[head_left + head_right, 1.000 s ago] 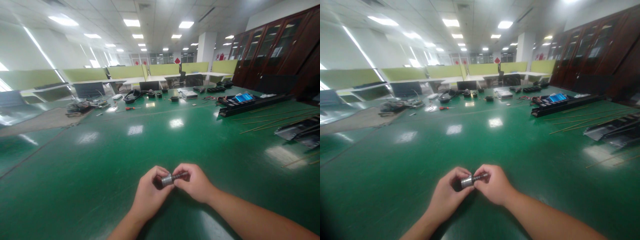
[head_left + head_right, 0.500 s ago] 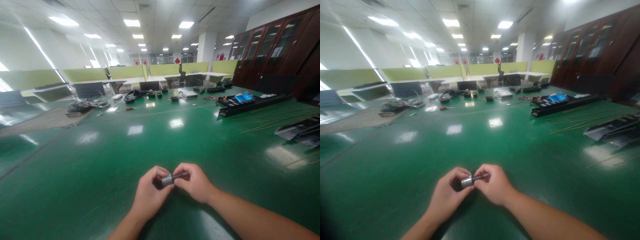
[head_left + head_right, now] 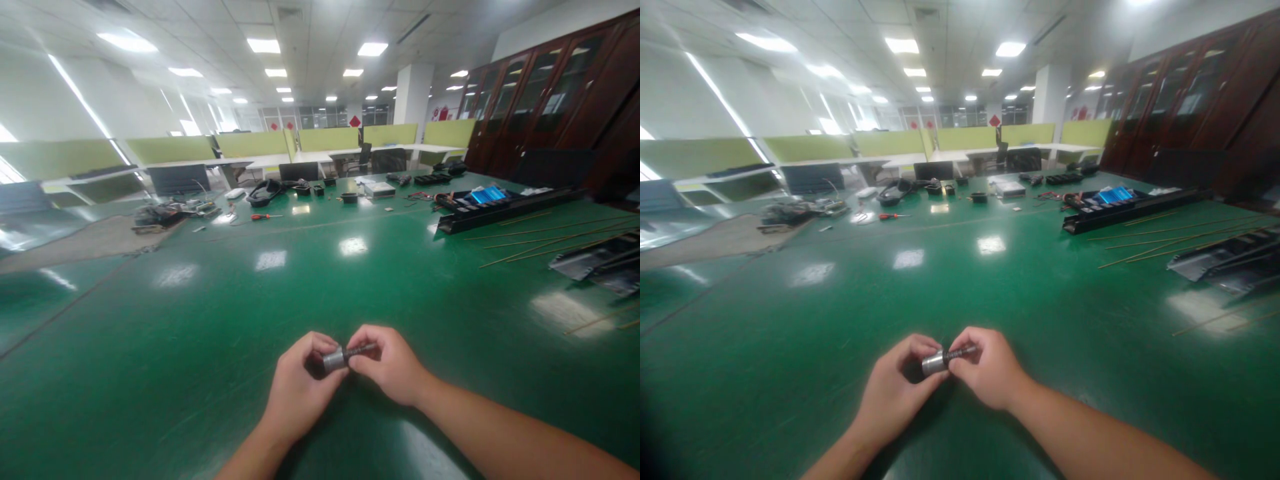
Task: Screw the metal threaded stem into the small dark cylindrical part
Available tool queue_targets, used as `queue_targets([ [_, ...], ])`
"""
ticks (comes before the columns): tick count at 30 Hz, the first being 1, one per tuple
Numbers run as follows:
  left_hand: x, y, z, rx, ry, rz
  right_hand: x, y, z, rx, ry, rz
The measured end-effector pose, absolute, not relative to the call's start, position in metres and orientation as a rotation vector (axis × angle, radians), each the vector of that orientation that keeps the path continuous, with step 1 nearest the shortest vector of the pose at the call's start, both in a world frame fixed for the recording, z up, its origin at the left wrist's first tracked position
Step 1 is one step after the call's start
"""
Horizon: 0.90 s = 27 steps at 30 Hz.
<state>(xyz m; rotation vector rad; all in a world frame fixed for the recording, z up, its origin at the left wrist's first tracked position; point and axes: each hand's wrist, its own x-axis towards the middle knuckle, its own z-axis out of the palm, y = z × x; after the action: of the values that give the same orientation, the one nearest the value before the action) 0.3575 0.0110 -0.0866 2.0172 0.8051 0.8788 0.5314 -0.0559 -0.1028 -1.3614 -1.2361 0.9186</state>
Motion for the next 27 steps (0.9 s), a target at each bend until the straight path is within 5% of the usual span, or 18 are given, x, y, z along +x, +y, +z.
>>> queue_targets([
  [27, 0.3564, 0.0112, -0.0854, 2.065, 0.819, 0.921, 0.5316, -0.0551, -0.1014, -1.311, -1.146, 0.99],
])
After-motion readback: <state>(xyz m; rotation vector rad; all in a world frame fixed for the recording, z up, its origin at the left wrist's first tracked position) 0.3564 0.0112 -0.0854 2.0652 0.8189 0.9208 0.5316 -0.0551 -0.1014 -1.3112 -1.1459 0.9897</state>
